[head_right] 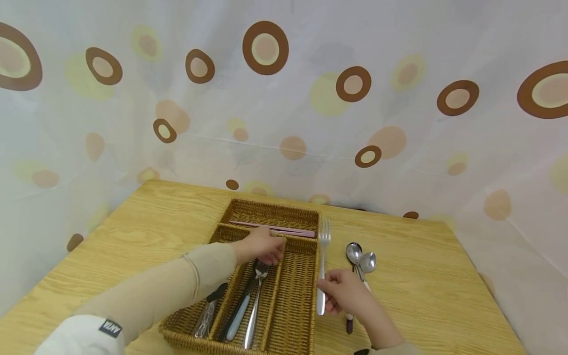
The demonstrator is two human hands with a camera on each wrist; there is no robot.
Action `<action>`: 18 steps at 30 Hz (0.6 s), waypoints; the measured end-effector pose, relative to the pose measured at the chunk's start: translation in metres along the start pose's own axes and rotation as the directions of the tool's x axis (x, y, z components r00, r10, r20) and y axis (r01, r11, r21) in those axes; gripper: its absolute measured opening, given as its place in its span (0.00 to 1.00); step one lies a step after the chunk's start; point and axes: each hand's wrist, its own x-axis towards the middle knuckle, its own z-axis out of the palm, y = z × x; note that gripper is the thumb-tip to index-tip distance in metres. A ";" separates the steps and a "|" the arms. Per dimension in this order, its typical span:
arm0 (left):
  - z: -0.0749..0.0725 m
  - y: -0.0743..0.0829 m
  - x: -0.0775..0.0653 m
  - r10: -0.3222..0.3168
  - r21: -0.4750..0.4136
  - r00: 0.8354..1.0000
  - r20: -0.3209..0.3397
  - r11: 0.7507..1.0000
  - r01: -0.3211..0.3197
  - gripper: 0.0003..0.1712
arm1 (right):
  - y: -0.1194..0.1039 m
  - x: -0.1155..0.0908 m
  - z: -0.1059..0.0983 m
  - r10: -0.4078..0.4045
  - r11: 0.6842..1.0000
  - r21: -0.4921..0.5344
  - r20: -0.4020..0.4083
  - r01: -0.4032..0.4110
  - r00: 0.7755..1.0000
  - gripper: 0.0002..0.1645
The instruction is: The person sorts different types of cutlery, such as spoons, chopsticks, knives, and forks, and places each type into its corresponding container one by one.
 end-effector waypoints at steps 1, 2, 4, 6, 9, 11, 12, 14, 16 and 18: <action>0.001 0.001 0.000 0.002 0.000 1.000 0.002 1.000 -0.002 0.22 | -0.003 0.001 0.003 -0.001 1.000 0.002 -0.003 0.001 1.000 0.17; 0.002 0.002 -0.001 0.004 0.002 1.000 0.000 1.000 -0.004 0.22 | -0.006 0.002 0.006 -0.003 1.000 0.000 -0.004 0.003 1.000 0.17; 0.003 0.004 -0.002 0.004 0.004 1.000 -0.008 1.000 -0.004 0.24 | -0.012 0.004 0.011 -0.007 1.000 0.001 -0.004 0.007 1.000 0.17; 0.005 0.006 -0.003 0.003 0.015 1.000 -0.021 1.000 -0.002 0.26 | -0.018 0.006 0.017 -0.012 1.000 0.001 0.000 0.012 1.000 0.17; 0.006 0.009 -0.005 0.003 0.032 0.999 -0.036 0.999 -0.002 0.29 | -0.024 0.011 0.025 -0.023 1.000 -0.004 0.012 0.023 1.000 0.17; 0.008 0.011 -0.006 0.002 0.031 0.999 -0.033 1.000 -0.001 0.27 | -0.028 0.014 0.031 -0.025 0.999 -0.020 0.010 0.025 1.000 0.16; 0.008 0.012 -0.006 0.002 0.029 1.000 -0.029 1.000 -0.001 0.26 | -0.030 0.016 0.034 -0.029 0.999 -0.033 0.009 0.030 1.000 0.16; 0.010 0.013 -0.006 0.001 0.009 1.000 -0.018 1.000 0.000 0.22 | -0.032 0.019 0.040 -0.038 0.997 -0.066 -0.003 0.037 0.999 0.16; 0.011 0.014 -0.007 -0.005 -0.027 1.000 -0.012 1.000 0.005 0.18 | -0.035 0.021 0.044 -0.040 0.994 -0.101 -0.014 0.039 0.999 0.16; 0.011 0.015 -0.007 -0.008 -0.056 1.000 -0.006 0.998 0.007 0.15 | -0.036 0.023 0.047 -0.048 0.992 -0.118 -0.015 0.046 0.999 0.16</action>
